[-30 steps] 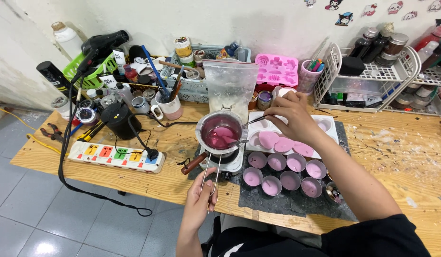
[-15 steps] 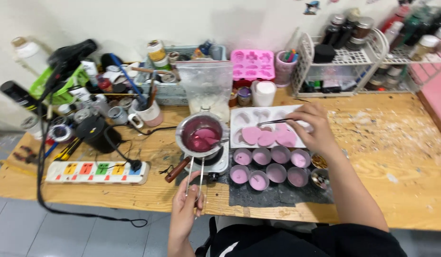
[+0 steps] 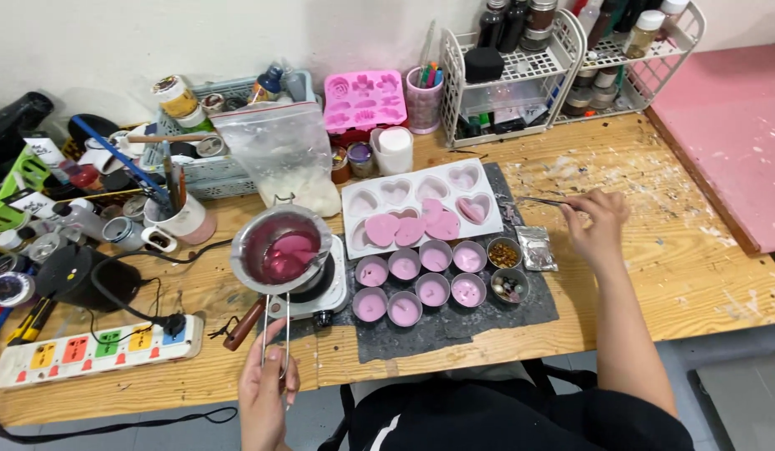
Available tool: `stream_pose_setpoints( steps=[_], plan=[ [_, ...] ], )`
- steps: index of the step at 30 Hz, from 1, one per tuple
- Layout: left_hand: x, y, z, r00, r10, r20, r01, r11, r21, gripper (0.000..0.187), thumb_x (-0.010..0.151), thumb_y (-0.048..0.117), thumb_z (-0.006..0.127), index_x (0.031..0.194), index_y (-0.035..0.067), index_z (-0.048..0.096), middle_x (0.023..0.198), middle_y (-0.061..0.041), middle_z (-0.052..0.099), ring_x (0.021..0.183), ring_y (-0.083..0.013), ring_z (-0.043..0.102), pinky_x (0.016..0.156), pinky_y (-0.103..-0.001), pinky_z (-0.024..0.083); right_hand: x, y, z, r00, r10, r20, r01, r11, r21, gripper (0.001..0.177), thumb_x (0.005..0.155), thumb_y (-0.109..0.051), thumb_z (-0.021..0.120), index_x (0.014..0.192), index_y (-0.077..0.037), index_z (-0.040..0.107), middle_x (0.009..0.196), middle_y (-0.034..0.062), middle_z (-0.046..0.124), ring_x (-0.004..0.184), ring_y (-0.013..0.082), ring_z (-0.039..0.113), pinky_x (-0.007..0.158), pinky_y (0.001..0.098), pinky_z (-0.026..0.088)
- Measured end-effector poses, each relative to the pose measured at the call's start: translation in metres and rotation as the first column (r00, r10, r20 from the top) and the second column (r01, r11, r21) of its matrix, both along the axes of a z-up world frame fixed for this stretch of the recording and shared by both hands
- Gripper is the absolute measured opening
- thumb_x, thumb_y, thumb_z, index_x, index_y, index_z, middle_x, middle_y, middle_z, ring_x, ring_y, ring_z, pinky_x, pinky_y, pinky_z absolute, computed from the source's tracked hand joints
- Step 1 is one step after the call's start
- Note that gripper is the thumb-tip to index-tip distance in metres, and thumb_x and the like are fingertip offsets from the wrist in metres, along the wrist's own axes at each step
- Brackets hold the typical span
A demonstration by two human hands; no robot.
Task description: Stirring melted wax in a pot and pouring it into silicone heart-shaped molds.
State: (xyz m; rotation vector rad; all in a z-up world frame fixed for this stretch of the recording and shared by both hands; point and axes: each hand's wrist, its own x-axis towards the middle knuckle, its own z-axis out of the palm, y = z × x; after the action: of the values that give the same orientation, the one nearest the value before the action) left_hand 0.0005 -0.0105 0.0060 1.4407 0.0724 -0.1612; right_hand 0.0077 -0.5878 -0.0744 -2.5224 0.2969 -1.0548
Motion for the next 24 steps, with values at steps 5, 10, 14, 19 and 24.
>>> stream_pose_setpoints(
  steps=[5,10,14,19,24],
  plan=[
    [0.003,0.002,-0.009,1.000,0.015,-0.023,-0.015,1.000,-0.009,0.050,0.102,0.020,0.044,0.147,-0.001,0.046,0.055,-0.003,0.045,0.043,-0.0081,0.038,0.040,-0.022,0.030,0.053,-0.019,-0.038,0.993,-0.014,-0.119,0.012,1.000,-0.016,0.016,0.099,-0.027,0.073,0.105,-0.013,0.078,0.105,0.0020,0.068,0.114,0.0247,0.051,0.110,0.0471,0.026],
    [0.005,0.007,-0.020,1.000,0.009,0.002,-0.008,0.999,-0.039,0.050,0.103,0.020,0.043,0.148,-0.003,0.044,0.056,-0.003,0.044,0.043,-0.0084,0.038,0.039,-0.023,0.030,0.081,-0.017,-0.062,0.977,-0.043,-0.210,0.053,0.998,0.042,0.017,0.098,-0.025,0.072,0.107,-0.011,0.079,0.104,0.0036,0.067,0.116,0.0261,0.050,0.108,0.0496,0.024],
    [0.007,0.007,-0.021,1.000,0.009,-0.009,-0.009,0.999,-0.040,0.050,0.103,0.020,0.042,0.148,-0.002,0.044,0.055,-0.003,0.043,0.043,-0.0085,0.036,0.040,-0.023,0.031,0.075,-0.020,-0.066,0.953,-0.038,-0.300,0.043,0.999,0.009,0.022,0.098,-0.024,0.072,0.113,-0.010,0.079,0.100,0.0062,0.067,0.107,0.0252,0.053,0.102,0.0460,0.029],
    [0.006,0.005,-0.016,1.000,0.010,0.003,-0.010,0.999,-0.036,0.050,0.103,0.019,0.042,0.148,-0.003,0.044,0.055,-0.003,0.043,0.042,-0.0081,0.036,0.040,-0.023,0.030,0.061,-0.023,-0.063,0.960,-0.051,-0.277,0.044,0.999,-0.032,0.024,0.098,-0.027,0.072,0.116,-0.013,0.079,0.099,0.0057,0.068,0.106,0.0251,0.055,0.104,0.0454,0.028],
    [0.004,0.000,-0.004,0.999,0.031,-0.044,-0.031,1.000,0.001,0.050,0.102,0.020,0.044,0.147,-0.003,0.045,0.055,-0.003,0.044,0.043,-0.0079,0.038,0.039,-0.023,0.031,0.042,-0.023,-0.043,0.913,-0.127,-0.389,0.130,0.991,-0.017,0.025,0.098,-0.029,0.073,0.117,-0.014,0.079,0.093,0.0071,0.067,0.108,0.0263,0.056,0.106,0.0474,0.027]
  ],
)
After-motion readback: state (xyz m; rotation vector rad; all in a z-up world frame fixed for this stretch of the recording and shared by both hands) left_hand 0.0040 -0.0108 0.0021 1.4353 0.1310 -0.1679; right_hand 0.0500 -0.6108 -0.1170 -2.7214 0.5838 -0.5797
